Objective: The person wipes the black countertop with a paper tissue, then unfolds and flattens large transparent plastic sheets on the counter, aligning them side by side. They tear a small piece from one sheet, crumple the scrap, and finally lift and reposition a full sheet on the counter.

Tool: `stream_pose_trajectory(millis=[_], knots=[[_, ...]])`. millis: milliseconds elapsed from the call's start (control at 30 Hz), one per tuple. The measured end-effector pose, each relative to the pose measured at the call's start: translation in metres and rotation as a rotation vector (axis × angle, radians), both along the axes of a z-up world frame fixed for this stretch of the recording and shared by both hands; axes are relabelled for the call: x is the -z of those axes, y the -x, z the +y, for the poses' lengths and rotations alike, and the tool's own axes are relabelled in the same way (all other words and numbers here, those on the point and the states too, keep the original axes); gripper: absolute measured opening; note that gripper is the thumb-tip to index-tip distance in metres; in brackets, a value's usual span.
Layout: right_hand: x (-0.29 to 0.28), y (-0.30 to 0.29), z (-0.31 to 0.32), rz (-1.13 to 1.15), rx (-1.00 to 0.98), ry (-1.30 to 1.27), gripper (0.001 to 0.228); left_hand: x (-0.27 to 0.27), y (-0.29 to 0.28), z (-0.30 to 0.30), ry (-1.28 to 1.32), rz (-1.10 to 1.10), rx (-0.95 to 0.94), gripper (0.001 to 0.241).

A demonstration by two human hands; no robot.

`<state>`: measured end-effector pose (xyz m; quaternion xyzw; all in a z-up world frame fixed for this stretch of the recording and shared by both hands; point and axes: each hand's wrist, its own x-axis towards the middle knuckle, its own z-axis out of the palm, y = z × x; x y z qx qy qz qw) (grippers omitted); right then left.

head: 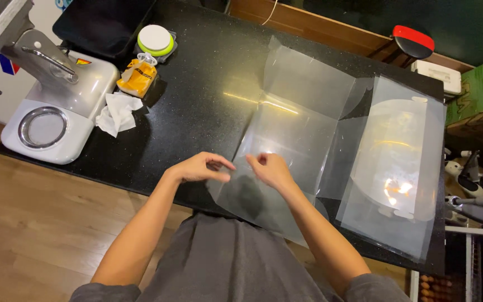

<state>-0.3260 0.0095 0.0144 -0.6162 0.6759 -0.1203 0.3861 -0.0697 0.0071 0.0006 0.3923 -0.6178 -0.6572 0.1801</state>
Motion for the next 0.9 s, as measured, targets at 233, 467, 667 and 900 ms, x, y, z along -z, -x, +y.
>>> stream_pose_trajectory(millis=[233,467,667,900], knots=[[0.079,0.005,-0.04,-0.445,0.189,0.154,0.035,0.031,0.045,-0.044,0.226,-0.042,-0.285,0.035],[0.07,0.012,-0.041,-0.891,0.207,-0.091,0.034,0.031,0.075,-0.062,0.193,-0.137,-0.391,0.03],[0.059,0.009,-0.036,-0.973,0.148,-0.104,0.038,0.037,0.075,-0.064,0.193,-0.13,-0.386,0.029],[0.059,0.006,-0.05,-1.039,0.135,-0.143,0.038,0.046,0.068,-0.07,0.226,-0.009,-0.412,0.028]])
